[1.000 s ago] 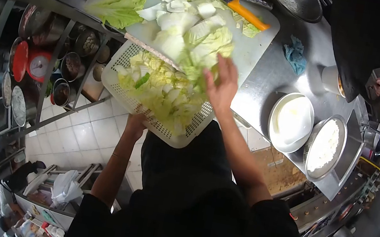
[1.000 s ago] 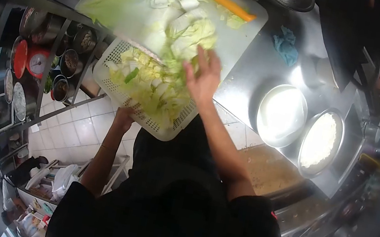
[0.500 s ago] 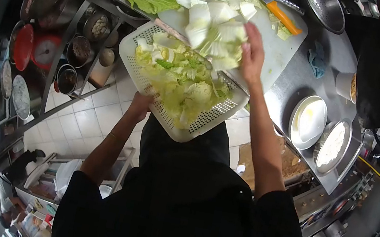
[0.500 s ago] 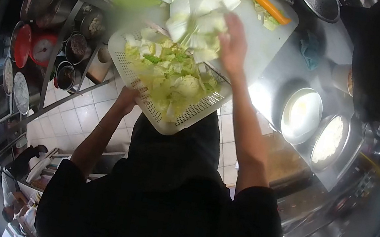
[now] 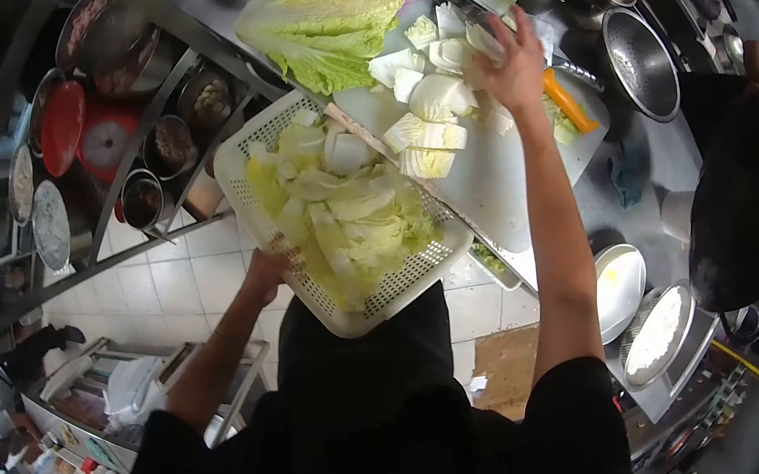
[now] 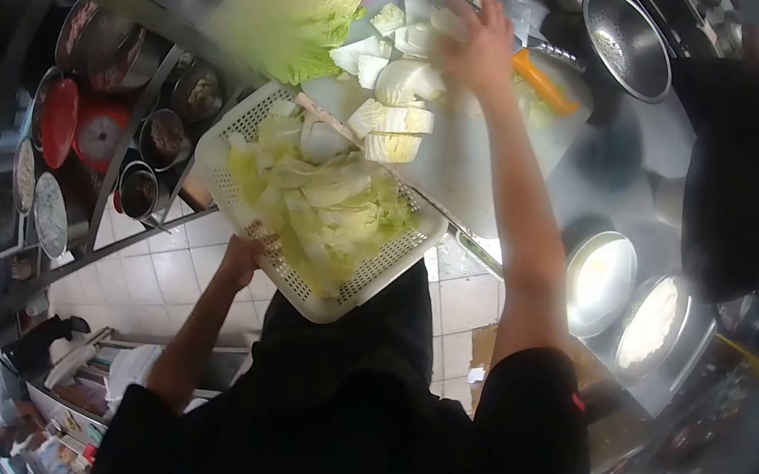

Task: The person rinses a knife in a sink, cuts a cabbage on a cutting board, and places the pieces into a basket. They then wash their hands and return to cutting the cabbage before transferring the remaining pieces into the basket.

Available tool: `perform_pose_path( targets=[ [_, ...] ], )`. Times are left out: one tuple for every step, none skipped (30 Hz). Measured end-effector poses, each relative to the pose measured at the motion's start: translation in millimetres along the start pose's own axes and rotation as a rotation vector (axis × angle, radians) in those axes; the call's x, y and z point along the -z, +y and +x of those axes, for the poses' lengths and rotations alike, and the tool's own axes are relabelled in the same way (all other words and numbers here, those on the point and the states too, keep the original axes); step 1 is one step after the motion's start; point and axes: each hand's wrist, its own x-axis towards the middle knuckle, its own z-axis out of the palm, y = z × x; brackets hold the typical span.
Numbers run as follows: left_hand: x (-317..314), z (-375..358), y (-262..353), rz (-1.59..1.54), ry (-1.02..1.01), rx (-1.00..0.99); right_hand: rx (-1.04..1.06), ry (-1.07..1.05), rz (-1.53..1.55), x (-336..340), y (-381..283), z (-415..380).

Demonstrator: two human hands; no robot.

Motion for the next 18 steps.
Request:
perform_pose_path(
  targets=[
    [1,-1,-1,0.000,0.006,0.004,-0.020,0.005,-0.005,11,11,-6],
    [2,-2,-1,-0.002,0.010,0.010,-0.076,-0.031,-0.087,28,22,-15],
    [3,-4,0,0.009,0.000,0.017,-0.126,-0.068,-0.170,43,29,-23],
    [1,-5,0,0.005,0.030,0.013,-0.130,-0.064,-0.179,51,37,-35],
    [-3,-5,-1,-0.011,0.061,0.006,-0.231,-0.125,-0.231,54,45,-47],
    [-6,-6,-3,-0.023,0.055,0.004,-0.330,-0.189,-0.281,55,50,-55],
    [-7,-5,-1,-0.026,0.044,-0.006,-0.319,-0.184,-0.289,54,51,-55],
    [-8,-4,2,-0.022,0.035,-0.019,-0.271,-0.228,-0.266,51,53,-55],
    [-6,0,0,-0.021,0.033,-0.027,-0.228,-0.271,-0.239,49,52,-54],
    [-2,4,-4,-0.028,0.039,-0.030,-0.232,-0.264,-0.236,51,47,-52],
    [3,8,-8,-0.033,0.045,-0.028,-0.245,-0.274,-0.176,54,42,-53],
    [3,7,-6,-0.020,0.042,-0.026,-0.262,-0.285,-0.119,57,39,-56],
    [3,8,-5,-0.005,0.019,-0.026,-0.333,-0.287,-0.055,53,38,-67],
    [3,9,-4,0.009,-0.006,-0.025,-0.348,-0.284,-0.060,61,38,-78],
    [-1,10,0,0.015,-0.014,-0.023,-0.275,-0.312,0.062,79,31,-88],
    [-6,9,3,-0.009,-0.015,-0.054,-0.193,-0.344,0.186,92,27,-91],
    [-9,6,3,-0.037,-0.007,-0.086,-0.190,-0.304,0.119,100,24,-87],
    [-8,5,0,-0.039,0.004,-0.080,-0.190,-0.313,0.127,103,26,-82]
  ],
)
